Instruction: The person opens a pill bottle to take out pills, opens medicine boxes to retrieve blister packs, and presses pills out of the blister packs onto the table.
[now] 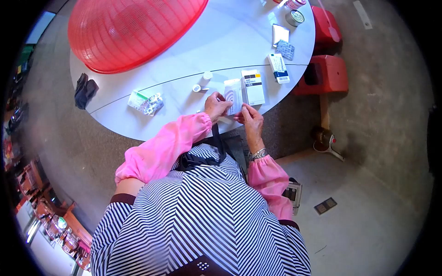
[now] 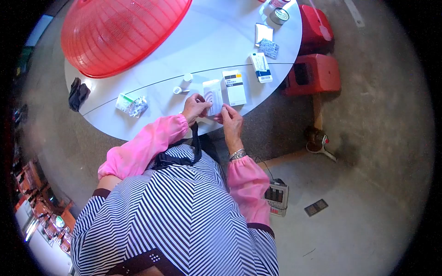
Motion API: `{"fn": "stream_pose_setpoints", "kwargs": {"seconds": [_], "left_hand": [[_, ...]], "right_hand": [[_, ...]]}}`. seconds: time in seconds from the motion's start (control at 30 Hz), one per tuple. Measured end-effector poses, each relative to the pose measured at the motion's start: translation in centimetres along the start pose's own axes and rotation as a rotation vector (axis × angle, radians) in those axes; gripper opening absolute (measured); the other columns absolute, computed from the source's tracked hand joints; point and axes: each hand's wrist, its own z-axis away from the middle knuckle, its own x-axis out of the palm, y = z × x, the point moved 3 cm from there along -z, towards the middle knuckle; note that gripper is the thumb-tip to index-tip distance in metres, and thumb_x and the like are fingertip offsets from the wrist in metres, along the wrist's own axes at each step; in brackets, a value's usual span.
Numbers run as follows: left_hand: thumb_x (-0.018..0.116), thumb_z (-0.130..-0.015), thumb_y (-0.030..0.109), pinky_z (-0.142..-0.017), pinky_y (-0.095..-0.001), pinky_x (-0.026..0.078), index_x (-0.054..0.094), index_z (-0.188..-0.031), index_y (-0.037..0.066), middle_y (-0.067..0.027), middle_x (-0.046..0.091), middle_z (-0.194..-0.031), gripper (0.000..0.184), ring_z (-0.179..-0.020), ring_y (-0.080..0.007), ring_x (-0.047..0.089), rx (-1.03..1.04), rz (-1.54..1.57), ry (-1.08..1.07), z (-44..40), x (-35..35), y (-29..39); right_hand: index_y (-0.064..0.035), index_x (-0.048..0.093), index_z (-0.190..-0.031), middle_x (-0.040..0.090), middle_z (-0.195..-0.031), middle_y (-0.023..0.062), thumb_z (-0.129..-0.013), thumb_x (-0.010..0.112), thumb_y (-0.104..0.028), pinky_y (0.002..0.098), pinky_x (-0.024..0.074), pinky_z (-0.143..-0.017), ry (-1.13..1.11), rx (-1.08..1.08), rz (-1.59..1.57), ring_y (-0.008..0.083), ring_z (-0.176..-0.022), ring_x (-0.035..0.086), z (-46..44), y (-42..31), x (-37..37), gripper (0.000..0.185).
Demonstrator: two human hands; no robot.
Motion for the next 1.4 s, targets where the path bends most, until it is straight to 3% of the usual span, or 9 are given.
{"fn": "stream_pose_setpoints", "kwargs": {"seconds": [0.13, 0.3, 0.43, 0.5, 0.63, 0.97, 1.03, 1.13, 1.4], "left_hand": [[0.075, -0.076, 0.016, -0.038, -0.0259, 0.045, 0.053, -0.090, -0.003, -0.0103, 0.060, -0.069, 0.031, -0.046, -0.0138, 0.056, 0.015, -0.048, -0.013, 0.5, -0.4, -0.3], [0.075, -0.071, 0.015, -0.045, -0.0310, 0.049, 0.053, -0.089, -0.002, -0.0122, 0.061, -0.071, 0.032, -0.054, -0.0191, 0.061, -0.008, -0.122, 0.006, 0.8, -1.0, -0.5], [0.072, -0.072, 0.015, -0.067, -0.0369, 0.051, 0.054, -0.097, 0.000, -0.0149, 0.059, -0.087, 0.035, -0.078, -0.0277, 0.062, 0.518, -0.460, 0.261, 1.3, -0.9, -0.6], [0.071, -0.073, 0.016, -0.074, -0.0378, 0.049, 0.054, -0.101, 0.000, -0.0151, 0.057, -0.091, 0.037, -0.084, -0.0287, 0.060, 0.721, -0.550, 0.391, 3.4, 0.0, 1.8], [0.065, -0.076, 0.015, -0.078, -0.0400, 0.048, 0.051, -0.112, -0.001, -0.0199, 0.055, -0.103, 0.042, -0.090, -0.0332, 0.058, 0.768, -0.405, -0.017, 2.7, 4.0, 2.7], [0.067, -0.069, 0.020, -0.078, -0.0452, 0.051, 0.049, -0.105, -0.006, -0.0257, 0.063, -0.089, 0.048, -0.087, -0.0404, 0.063, 0.307, -0.441, 0.062, -2.7, 6.6, 4.1], [0.071, -0.068, 0.018, -0.064, -0.0390, 0.053, 0.051, -0.113, -0.006, -0.0198, 0.064, -0.084, 0.055, -0.072, -0.0305, 0.065, 0.401, -0.434, 0.083, -4.0, 6.3, 2.3], [0.075, -0.069, 0.014, -0.045, -0.0273, 0.047, 0.049, -0.125, -0.006, -0.0114, 0.063, -0.078, 0.064, -0.056, -0.0150, 0.060, 0.213, -0.205, -0.028, -2.6, 5.1, 3.1], [0.074, -0.076, 0.008, -0.049, -0.0217, 0.043, 0.060, -0.102, 0.002, -0.0027, 0.059, -0.081, 0.031, -0.060, -0.0083, 0.055, 0.154, 0.078, -0.374, 0.8, 2.3, 5.6]], "right_hand": [[-0.0030, 0.066, -0.102, 0.068, -0.075, 0.0132, -0.090, 0.060, -0.023, 0.0360, 0.0516, -0.060, 0.168, -0.355, 0.703, 0.0233, -0.065, 0.066, -1.7, -2.4, -3.1, 0.024], [-0.0055, 0.063, -0.088, 0.067, -0.075, 0.0147, -0.087, 0.063, -0.036, 0.0444, 0.0510, -0.063, 0.165, -0.446, 1.256, 0.0348, -0.072, 0.066, -5.7, -6.1, -4.4, 0.030], [-0.0074, 0.064, -0.089, 0.068, -0.076, 0.0119, -0.084, 0.063, -0.044, 0.0442, 0.0503, -0.067, 0.135, -0.443, 1.442, 0.0321, -0.074, 0.066, -8.6, -6.3, -3.6, 0.037], [-0.0077, 0.066, -0.093, 0.068, -0.077, 0.0126, -0.084, 0.063, -0.046, 0.0443, 0.0505, -0.069, 0.098, -0.403, 1.411, 0.0327, -0.076, 0.066, -9.1, -6.7, -3.3, 0.040], [-0.0078, 0.068, -0.105, 0.069, -0.081, 0.0135, -0.084, 0.063, -0.048, 0.0431, 0.0508, -0.072, 0.061, -0.369, 1.363, 0.0332, -0.079, 0.066, -8.9, -7.4, -2.4, 0.046], [-0.0089, 0.069, -0.107, 0.069, -0.077, 0.0138, -0.083, 0.067, -0.035, 0.0365, 0.0507, -0.066, 0.065, -0.213, 0.903, 0.0278, -0.071, 0.067, -8.0, -5.2, -4.3, 0.036], [-0.0073, 0.068, -0.109, 0.069, -0.078, 0.0144, -0.082, 0.069, -0.030, 0.0348, 0.0509, -0.064, 0.063, -0.119, 0.667, 0.0263, -0.070, 0.068, -7.5, -4.3, -4.5, 0.035], [-0.0035, 0.066, -0.114, 0.069, -0.074, 0.0122, -0.085, 0.068, -0.018, 0.0274, 0.0502, -0.059, 0.133, -0.359, 0.836, 0.0146, -0.065, 0.065, -4.2, -6.2, -3.8, 0.033], [-0.0023, 0.062, -0.117, 0.064, -0.083, 0.0148, -0.087, 0.062, -0.006, 0.0360, 0.0495, -0.058, 0.192, -0.704, 0.923, 0.0263, -0.068, 0.064, 2.9, -8.5, -1.6, 0.031]]}}
